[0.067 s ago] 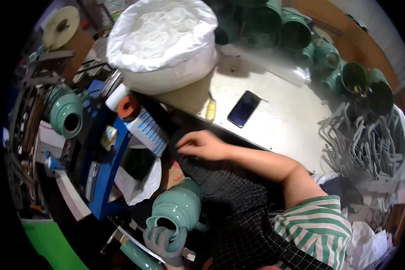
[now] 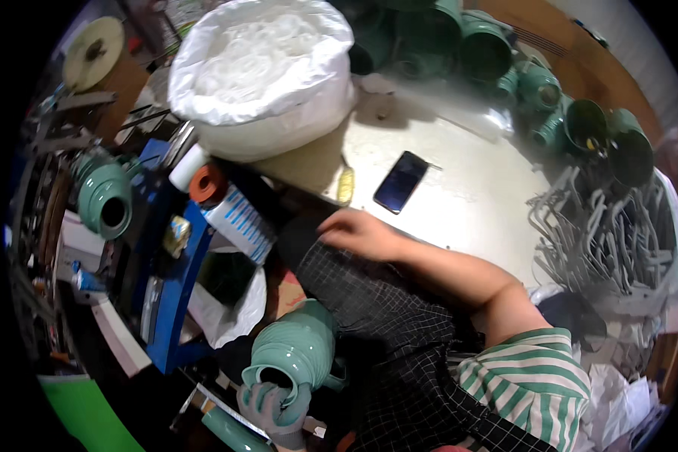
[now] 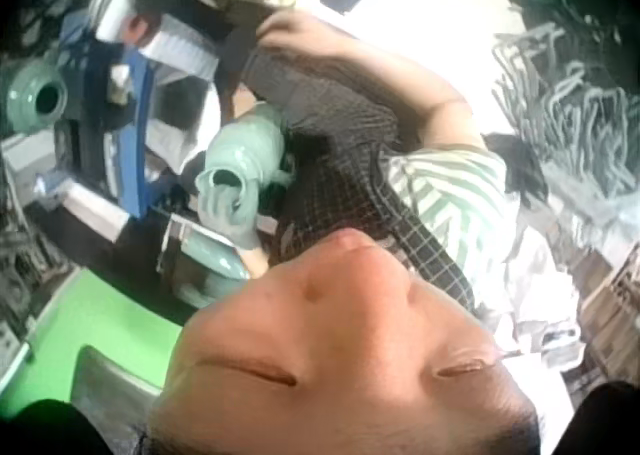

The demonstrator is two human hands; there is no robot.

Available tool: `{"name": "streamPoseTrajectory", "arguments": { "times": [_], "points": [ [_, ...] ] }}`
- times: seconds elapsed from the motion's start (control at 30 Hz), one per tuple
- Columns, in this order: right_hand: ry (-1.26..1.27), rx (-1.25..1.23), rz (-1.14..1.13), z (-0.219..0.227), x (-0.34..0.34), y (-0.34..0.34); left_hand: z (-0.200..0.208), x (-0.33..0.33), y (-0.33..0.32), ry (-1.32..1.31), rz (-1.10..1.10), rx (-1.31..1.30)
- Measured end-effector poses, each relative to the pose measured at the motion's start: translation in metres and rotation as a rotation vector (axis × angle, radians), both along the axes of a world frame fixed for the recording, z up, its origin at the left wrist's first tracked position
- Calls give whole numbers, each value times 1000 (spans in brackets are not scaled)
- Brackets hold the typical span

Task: The person sits on the floor in a workshop and repeatedly assembles light green kettles. They pick up a kettle body, attach a white handle, and place the finished unit on a nearby table. The process is repeated for multiple units.

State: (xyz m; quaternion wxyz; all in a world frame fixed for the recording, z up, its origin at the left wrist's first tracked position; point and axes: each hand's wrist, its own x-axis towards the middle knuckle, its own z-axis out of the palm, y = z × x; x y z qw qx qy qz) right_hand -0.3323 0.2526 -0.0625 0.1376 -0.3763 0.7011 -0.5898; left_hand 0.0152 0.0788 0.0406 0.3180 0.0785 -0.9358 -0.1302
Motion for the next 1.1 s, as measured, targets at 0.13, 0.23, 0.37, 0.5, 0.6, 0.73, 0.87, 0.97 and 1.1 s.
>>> {"name": "streamPoseTrajectory", "arguments": {
  "times": [0.13, 0.23, 0.37, 0.5, 0.6, 0.73, 0.87, 0.97, 1.1],
  "points": [
    [202, 505, -1065, 28, -41, 197, 1, -16, 11, -72, -43, 24],
    [403, 973, -1531, 33, -31, 311, -3, -32, 15, -79, -81, 14],
    [395, 1765, -1187, -5, -11, 372, -4, -38, 8, -34, -208, -104],
    [488, 1335, -1188, -9, -37, 365, 1, -22, 5, -116, -111, 33],
    [380, 529, -1300, 30, -65, 314, 9, -12, -3, -20, -92, 147],
    [413, -134, -926, 90, -36, 159, 34, -30, -32, 289, 102, 115],
    [-683, -620, -32, 142, 51, 1, 60, -73, -57, 195, 56, -211],
    [-1197, -727, 618, 165, 83, -64, 61, -65, -71, 162, -27, -360],
    [20, -113, 818, 144, 122, -94, 25, -11, -99, 296, 346, -167]
  ]
}}
